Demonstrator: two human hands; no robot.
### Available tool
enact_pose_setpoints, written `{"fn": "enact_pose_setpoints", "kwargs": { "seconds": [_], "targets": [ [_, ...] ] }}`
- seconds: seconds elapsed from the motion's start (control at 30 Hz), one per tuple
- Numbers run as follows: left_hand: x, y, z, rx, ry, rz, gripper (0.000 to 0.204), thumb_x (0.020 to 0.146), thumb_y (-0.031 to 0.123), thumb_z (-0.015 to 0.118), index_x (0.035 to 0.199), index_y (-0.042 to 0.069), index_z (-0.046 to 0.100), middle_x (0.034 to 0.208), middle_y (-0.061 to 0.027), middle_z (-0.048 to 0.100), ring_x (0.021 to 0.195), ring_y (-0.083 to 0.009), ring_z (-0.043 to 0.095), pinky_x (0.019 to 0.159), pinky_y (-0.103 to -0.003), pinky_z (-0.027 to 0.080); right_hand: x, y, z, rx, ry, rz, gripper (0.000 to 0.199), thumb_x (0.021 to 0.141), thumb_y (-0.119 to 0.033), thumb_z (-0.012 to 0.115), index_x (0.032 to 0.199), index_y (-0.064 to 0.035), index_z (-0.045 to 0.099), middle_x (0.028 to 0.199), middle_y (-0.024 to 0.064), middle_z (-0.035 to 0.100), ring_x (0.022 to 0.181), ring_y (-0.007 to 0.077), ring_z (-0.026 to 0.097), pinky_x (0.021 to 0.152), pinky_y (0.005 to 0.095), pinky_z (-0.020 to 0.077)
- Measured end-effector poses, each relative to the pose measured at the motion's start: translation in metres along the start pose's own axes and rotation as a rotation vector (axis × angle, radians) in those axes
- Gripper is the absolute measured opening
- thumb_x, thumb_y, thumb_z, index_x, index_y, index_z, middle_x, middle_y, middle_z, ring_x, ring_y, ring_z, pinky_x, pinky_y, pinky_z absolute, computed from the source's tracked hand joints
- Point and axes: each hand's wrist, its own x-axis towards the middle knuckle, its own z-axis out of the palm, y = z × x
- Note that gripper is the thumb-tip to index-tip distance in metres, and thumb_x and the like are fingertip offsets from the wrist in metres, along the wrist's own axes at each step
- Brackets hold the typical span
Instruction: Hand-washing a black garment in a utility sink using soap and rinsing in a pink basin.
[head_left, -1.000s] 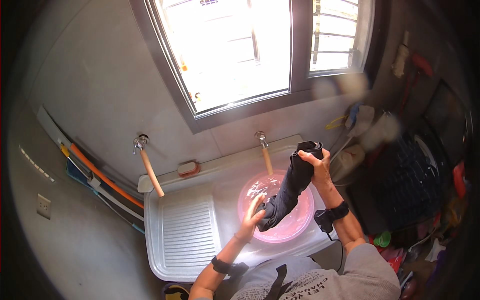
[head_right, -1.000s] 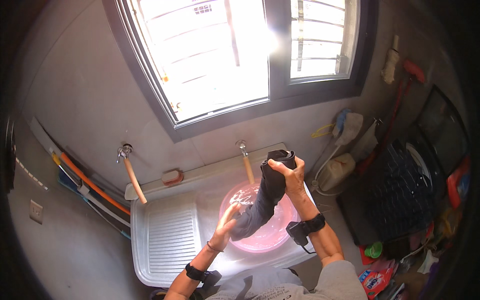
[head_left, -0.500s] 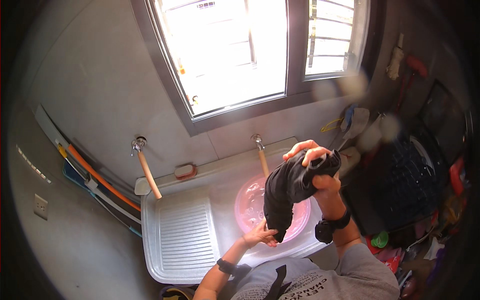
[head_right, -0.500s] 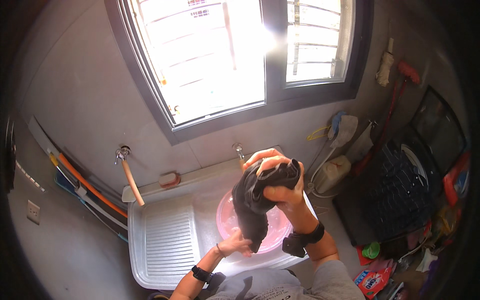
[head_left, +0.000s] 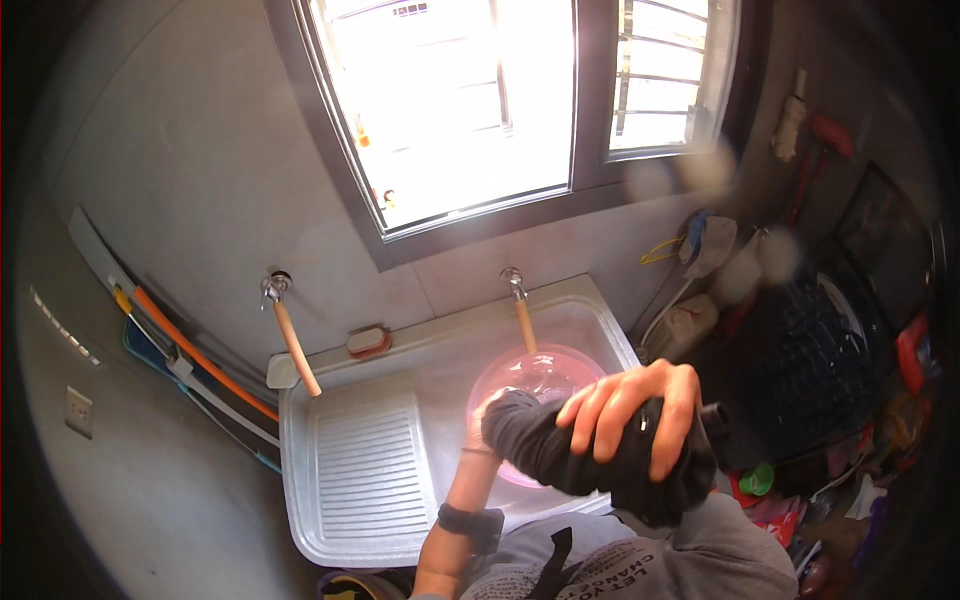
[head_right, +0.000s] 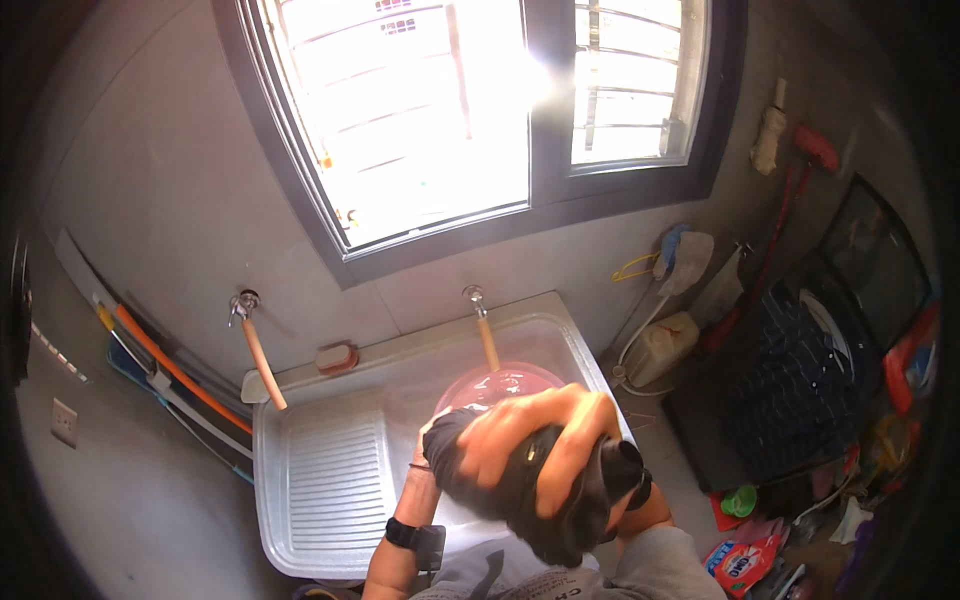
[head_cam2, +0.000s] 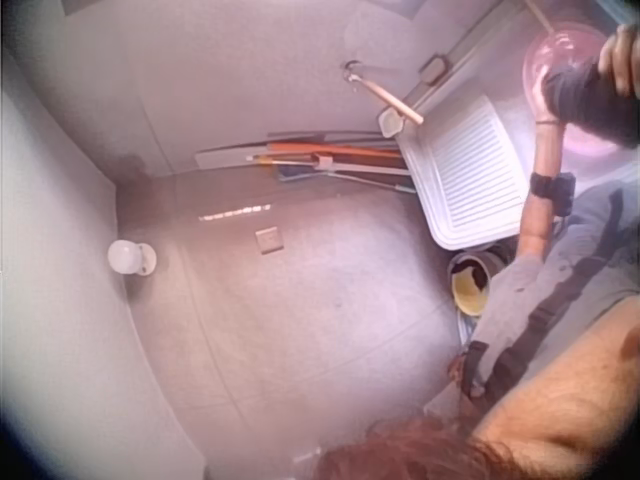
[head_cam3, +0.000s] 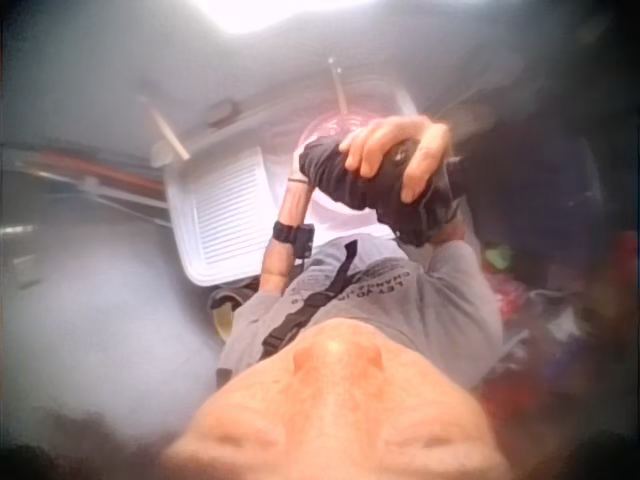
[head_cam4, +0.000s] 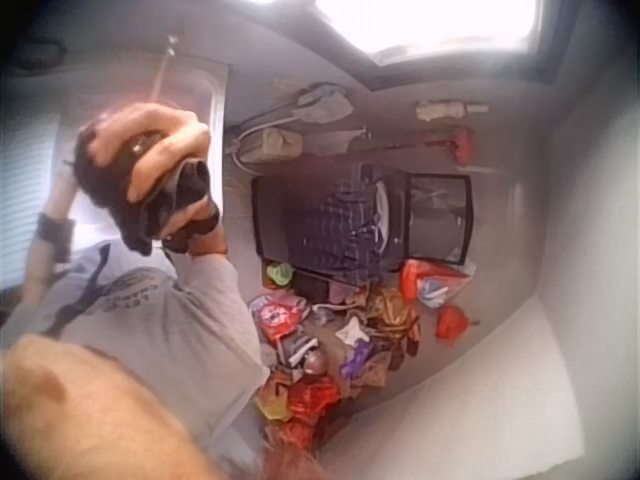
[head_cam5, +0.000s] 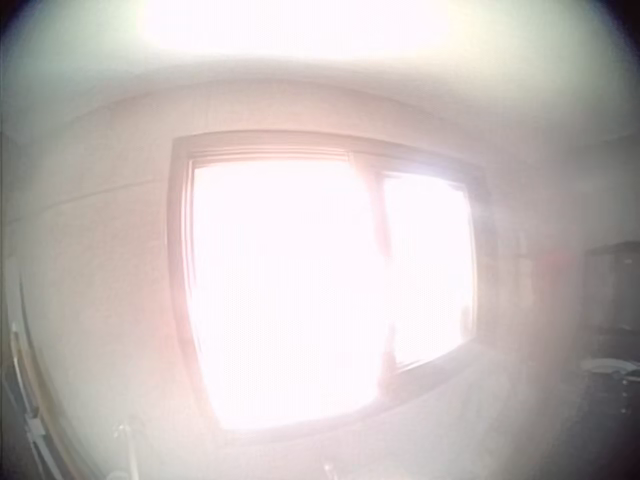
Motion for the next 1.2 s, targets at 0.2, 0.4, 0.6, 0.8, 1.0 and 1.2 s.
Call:
{"fn": "enact_pose_setpoints", "kwargs": {
  "seconds": [0.2,0.4,0.6,0.8,1.0,1.2],
  "targets": [
    [-0.01,0.027,0.004,-0.432,-0.053,-0.127,0.037,0.081,0.022,0.044,0.101,-0.007,0.057,0.103,-0.0214,0.061,0.098,-0.0332,0.058,0.091,-0.045,0.044,-0.062,0.012,-0.014,-0.132,0.579,0.006,0.032,0.072,-0.038,0.072,0.084,-0.0147,0.055,0.103,0.0154,0.049,0.104,0.0364,0.051,0.095,0.0581,0.0363],
    [-0.005,0.007,-0.021,-0.426,-0.046,-0.143,0.042,0.083,0.022,0.039,0.109,-0.007,0.054,0.111,-0.0235,0.057,0.105,-0.0364,0.054,0.092,-0.051,0.041,-0.085,0.017,-0.019,-0.134,0.805,0.044,0.045,0.059,-0.019,0.071,0.101,-0.0077,0.058,0.114,0.0213,0.05,0.113,0.0411,0.048,0.094,0.0501,0.0412],
    [-0.012,-0.015,-0.008,-0.368,-0.071,-0.233,0.044,0.087,0.022,0.033,0.119,-0.004,0.047,0.121,-0.0224,0.05,0.112,-0.0352,0.049,0.096,-0.05,0.039,-0.086,0.011,-0.016,-0.273,0.972,0.043,0.068,0.063,-0.018,0.071,0.123,-0.0039,0.042,0.114,0.0219,0.052,0.109,0.0387,0.051,0.092,0.0463,0.0441],
    [-0.002,-0.029,-0.027,-0.32,-0.002,-0.33,0.041,0.087,0.026,0.033,0.118,0.005,0.05,0.121,-0.014,0.053,0.112,-0.0287,0.05,0.094,-0.047,0.039,-0.08,0.014,-0.013,-0.447,1.087,0.039,0.073,0.069,-0.019,0.07,0.129,-0.0011,0.035,0.111,0.0217,0.055,0.104,0.0341,0.055,0.091,0.0421,0.0444],
    [-0.006,-0.046,-0.05,-0.159,0.051,-0.335,0.037,0.086,0.031,0.036,0.115,0.015,0.055,0.116,-0.0073,0.056,0.108,-0.0265,0.051,0.092,-0.048,0.037,-0.111,0.026,-0.029,-0.553,1.059,0.091,0.061,0.073,-0.021,0.069,0.122,-0.0004,0.039,0.108,0.0196,0.056,0.1,0.0283,0.057,0.089,0.0372,0.0433],
    [-0.004,-0.059,-0.078,-0.193,0.092,-0.294,0.035,0.085,0.031,0.039,0.111,0.015,0.056,0.111,-0.0086,0.057,0.103,-0.0264,0.051,0.089,-0.046,0.038,-0.126,0.027,-0.034,-0.535,1.01,0.311,0.083,0.064,-0.049,0.076,0.121,-0.0025,0.038,0.108,0.0153,0.056,0.102,0.0221,0.054,0.089,0.0334,0.0427]
  ]
}}
